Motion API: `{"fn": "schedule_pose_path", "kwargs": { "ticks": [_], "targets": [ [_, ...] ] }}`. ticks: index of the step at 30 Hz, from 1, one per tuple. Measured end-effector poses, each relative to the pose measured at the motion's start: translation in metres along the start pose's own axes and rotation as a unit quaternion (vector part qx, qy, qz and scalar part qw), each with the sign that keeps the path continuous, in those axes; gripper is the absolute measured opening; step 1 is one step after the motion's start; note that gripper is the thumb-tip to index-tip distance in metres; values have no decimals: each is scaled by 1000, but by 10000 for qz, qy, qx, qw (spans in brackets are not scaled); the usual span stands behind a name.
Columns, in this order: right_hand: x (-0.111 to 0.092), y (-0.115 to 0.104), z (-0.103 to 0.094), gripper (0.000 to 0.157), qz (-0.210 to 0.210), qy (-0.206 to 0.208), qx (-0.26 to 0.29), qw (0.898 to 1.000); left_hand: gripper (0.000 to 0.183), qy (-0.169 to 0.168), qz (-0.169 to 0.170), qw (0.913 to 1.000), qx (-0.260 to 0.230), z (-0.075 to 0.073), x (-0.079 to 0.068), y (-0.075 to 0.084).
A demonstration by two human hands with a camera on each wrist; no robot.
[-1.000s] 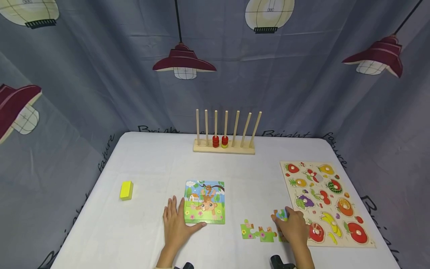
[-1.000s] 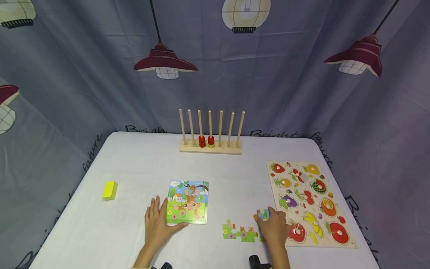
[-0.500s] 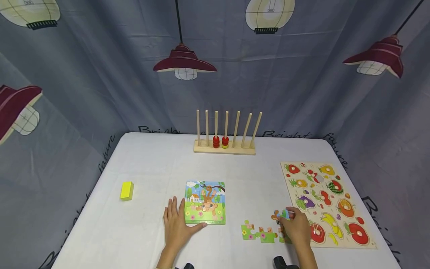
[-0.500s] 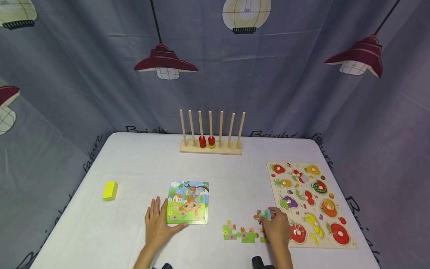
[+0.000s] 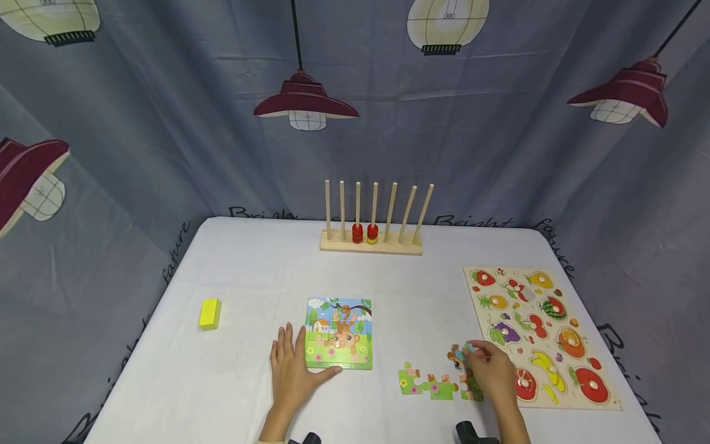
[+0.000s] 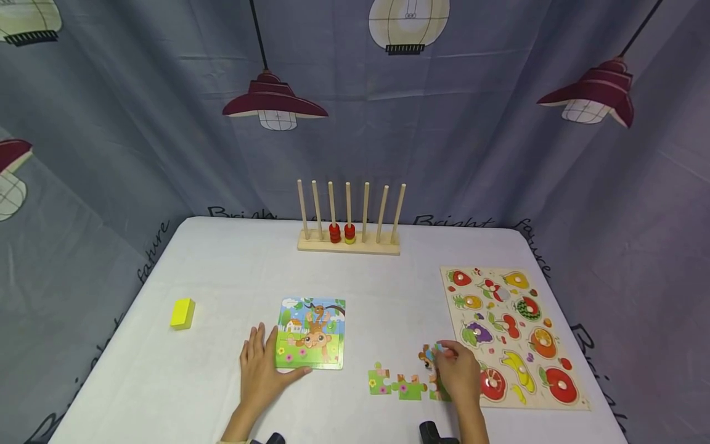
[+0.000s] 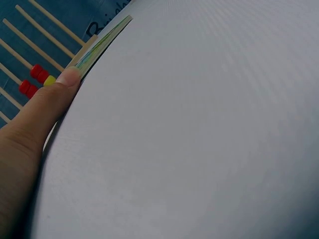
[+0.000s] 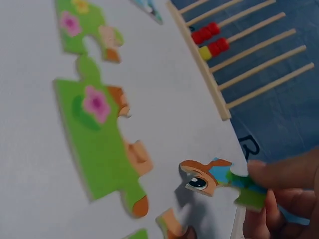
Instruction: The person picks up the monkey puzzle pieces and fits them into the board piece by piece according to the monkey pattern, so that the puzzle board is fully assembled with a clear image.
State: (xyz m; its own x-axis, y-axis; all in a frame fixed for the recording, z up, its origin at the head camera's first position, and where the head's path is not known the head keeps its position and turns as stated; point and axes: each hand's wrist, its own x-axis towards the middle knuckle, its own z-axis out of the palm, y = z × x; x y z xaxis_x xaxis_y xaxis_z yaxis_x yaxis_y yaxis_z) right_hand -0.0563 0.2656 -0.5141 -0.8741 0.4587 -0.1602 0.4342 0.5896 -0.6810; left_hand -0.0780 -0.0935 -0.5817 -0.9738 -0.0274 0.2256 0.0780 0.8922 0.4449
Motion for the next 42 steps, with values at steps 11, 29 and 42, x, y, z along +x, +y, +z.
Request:
{"fn": "schedule_pose_path", "kwargs": {
  "ticks": [11,29,42],
  "targets": [
    [10,-32,37,45,243,-1126,1744,9779,117,22,28,10000,-25,-2,4,1],
    [1,-92,124,29,-70,-1959,2321,9527,118,-65,5,10000,-28,0,2,2],
    [-5,-110,138,23,-195,-1661,1700,9712,118,-88,-83,9999,-22,-3,1,2]
  ]
}}
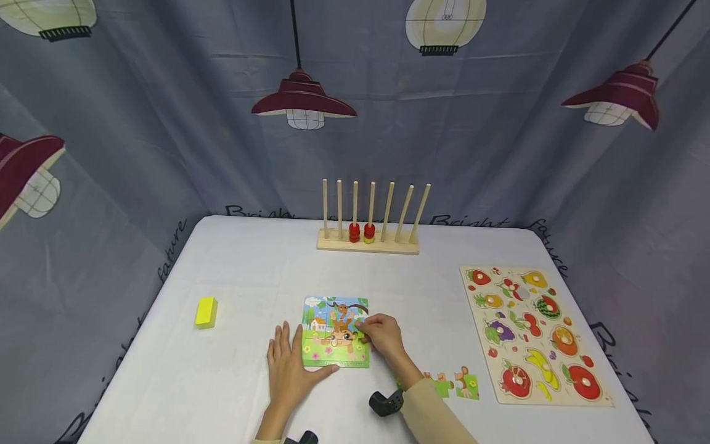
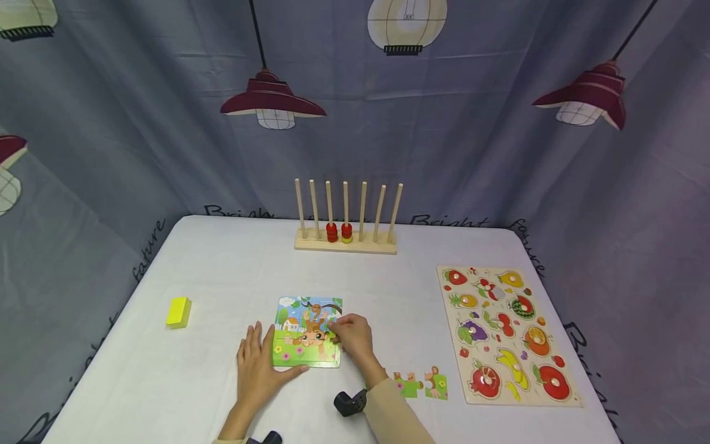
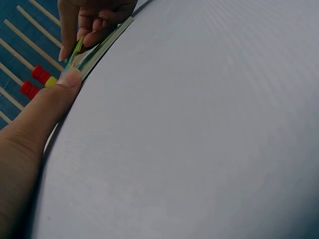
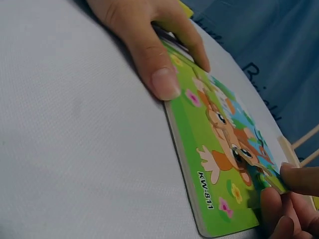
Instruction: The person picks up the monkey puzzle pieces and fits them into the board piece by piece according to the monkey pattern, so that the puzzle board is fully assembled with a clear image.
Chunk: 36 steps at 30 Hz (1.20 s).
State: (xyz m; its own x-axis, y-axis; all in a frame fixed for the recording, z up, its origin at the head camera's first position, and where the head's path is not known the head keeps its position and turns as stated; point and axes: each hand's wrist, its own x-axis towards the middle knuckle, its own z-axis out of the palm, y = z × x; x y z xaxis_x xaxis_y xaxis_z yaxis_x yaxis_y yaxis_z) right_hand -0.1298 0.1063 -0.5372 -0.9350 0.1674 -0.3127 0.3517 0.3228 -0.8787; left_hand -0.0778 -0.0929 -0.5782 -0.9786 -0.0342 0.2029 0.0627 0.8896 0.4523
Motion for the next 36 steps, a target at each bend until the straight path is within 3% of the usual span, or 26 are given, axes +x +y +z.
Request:
{"fn": "schedule_pose_path", "kwargs": {
  "ticks": [7,11,22,36],
  "targets": [
    [-3,-2,4,20,-235,246,-475,9983,118,3,-10,10000,-6,-1,0,0],
    [-4,0,6,22,-576,418,-690,9951,117,29,2,10000,-22,-1,0,1],
    [-2,10,11,25,-938,982,-874,9869,118,36,16,10000,-38,0,-1,-1],
    [0,16,13,23,-1354,1067,-1146,9783,117,177,54,9998,-80,1,-1,1]
  ]
}}
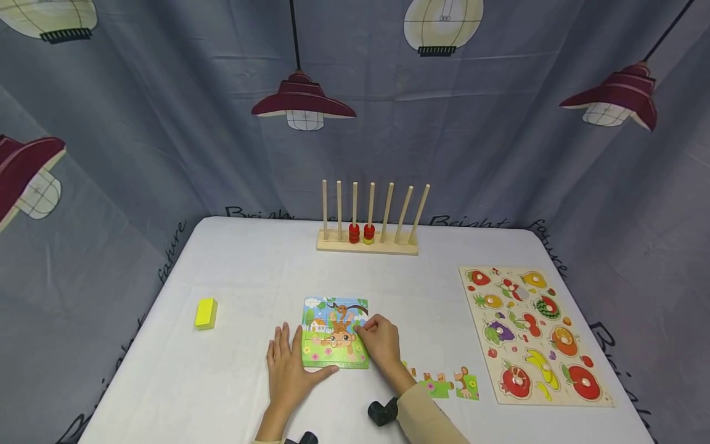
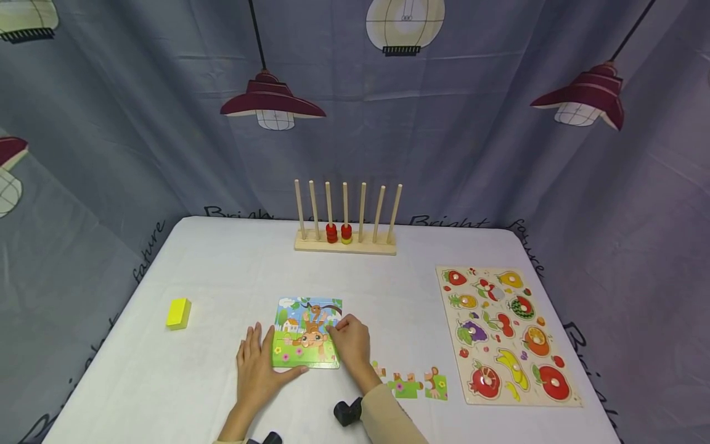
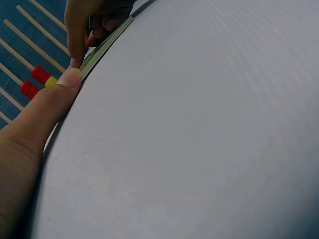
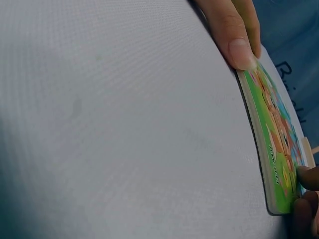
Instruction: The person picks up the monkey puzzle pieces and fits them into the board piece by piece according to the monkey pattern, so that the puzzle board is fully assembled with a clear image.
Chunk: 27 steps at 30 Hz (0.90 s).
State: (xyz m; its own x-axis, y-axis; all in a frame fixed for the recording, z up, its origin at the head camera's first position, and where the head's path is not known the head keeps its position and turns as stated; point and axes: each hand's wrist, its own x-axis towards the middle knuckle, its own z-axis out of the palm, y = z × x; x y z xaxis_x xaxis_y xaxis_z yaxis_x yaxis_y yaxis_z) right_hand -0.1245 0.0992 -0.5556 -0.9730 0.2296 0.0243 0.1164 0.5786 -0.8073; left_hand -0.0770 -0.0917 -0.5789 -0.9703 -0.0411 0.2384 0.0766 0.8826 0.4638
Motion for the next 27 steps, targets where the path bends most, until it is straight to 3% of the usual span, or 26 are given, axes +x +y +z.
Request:
{"fn": "schedule_pose_path", "kwargs": {
  "ticks": [7,12,19,23,27],
  "targets": [
    [0,-1,-1,23,-33,-20,-99,9999,116,26,20,10000,20,-1,1,0],
    [2,0,-4,23,237,-231,313,9990,117,-99,-32,9999,23,-1,1,0],
    [8,5,-11,29,976,-788,1534,9802,118,-170,-44,9998,45,-1,1,-2],
    [8,6,-18,32,1080,-1039,1883,9706,118,-236,-99,9997,12,-1,1,-2],
    [4,11,-28,37,1042,-1092,2041,9672,118,-229,-89,9997,40,0,1,-2]
  ]
}}
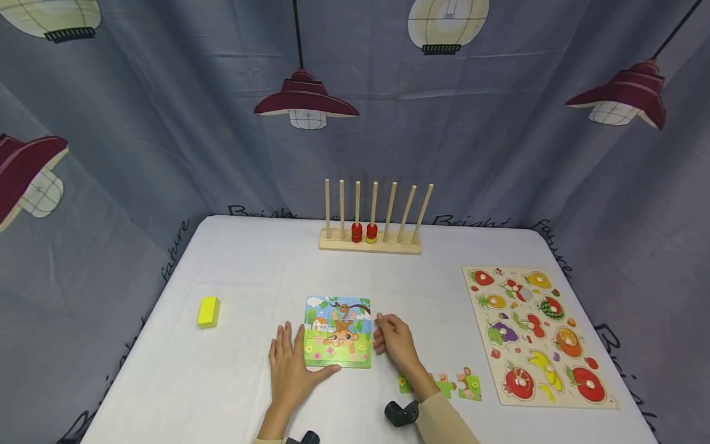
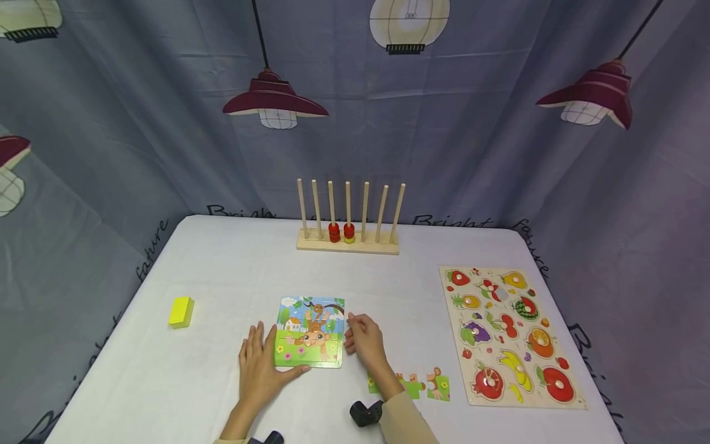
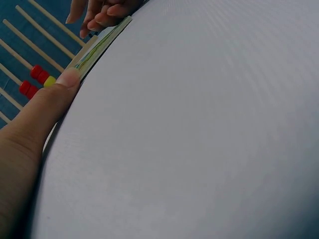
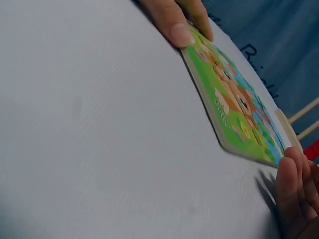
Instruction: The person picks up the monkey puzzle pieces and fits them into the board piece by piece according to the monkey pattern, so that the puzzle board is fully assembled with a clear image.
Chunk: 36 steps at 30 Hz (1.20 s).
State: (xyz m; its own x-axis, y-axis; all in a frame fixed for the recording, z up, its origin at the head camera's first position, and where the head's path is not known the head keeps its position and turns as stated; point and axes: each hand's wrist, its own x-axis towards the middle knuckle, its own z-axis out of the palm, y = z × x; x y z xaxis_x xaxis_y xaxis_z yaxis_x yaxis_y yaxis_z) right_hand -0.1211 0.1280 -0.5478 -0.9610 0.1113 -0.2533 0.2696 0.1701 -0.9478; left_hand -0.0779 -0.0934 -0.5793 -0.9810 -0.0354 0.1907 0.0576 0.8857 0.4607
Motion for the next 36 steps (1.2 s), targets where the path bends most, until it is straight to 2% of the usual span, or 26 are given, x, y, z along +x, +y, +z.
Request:
{"fn": "schedule_pose_path", "kwargs": {
  "ticks": [4,8,11,13,16,19,25,29,36],
  "targets": [
    [-7,3,-16,41,-88,51,-31,9999,118,35,28,10000,68,1,0,0],
    [-12,6,-37,37,-200,14,-179,9996,118,82,39,9999,50,0,1,0],
    [-16,8,-52,29,-280,3,-547,9981,118,79,43,10000,20,0,0,0],
    [-19,9,-61,24,-321,33,-994,9945,118,67,40,10000,14,0,0,1],
    [-24,12,-73,20,-443,31,-1788,9829,118,62,40,10000,8,1,0,1],
    [-32,16,-82,21,-568,-70,-2311,9712,118,75,45,10000,1,2,0,1],
    [-49,20,-92,33,-791,-225,-2766,9575,118,101,59,9999,49,2,-1,0],
    [-60,23,-92,38,-871,-127,-3128,9457,118,92,53,9999,43,2,-1,0],
    [-74,36,-80,53,-1056,256,-4032,9087,118,22,30,10000,2,1,-1,1]
  ]
}}
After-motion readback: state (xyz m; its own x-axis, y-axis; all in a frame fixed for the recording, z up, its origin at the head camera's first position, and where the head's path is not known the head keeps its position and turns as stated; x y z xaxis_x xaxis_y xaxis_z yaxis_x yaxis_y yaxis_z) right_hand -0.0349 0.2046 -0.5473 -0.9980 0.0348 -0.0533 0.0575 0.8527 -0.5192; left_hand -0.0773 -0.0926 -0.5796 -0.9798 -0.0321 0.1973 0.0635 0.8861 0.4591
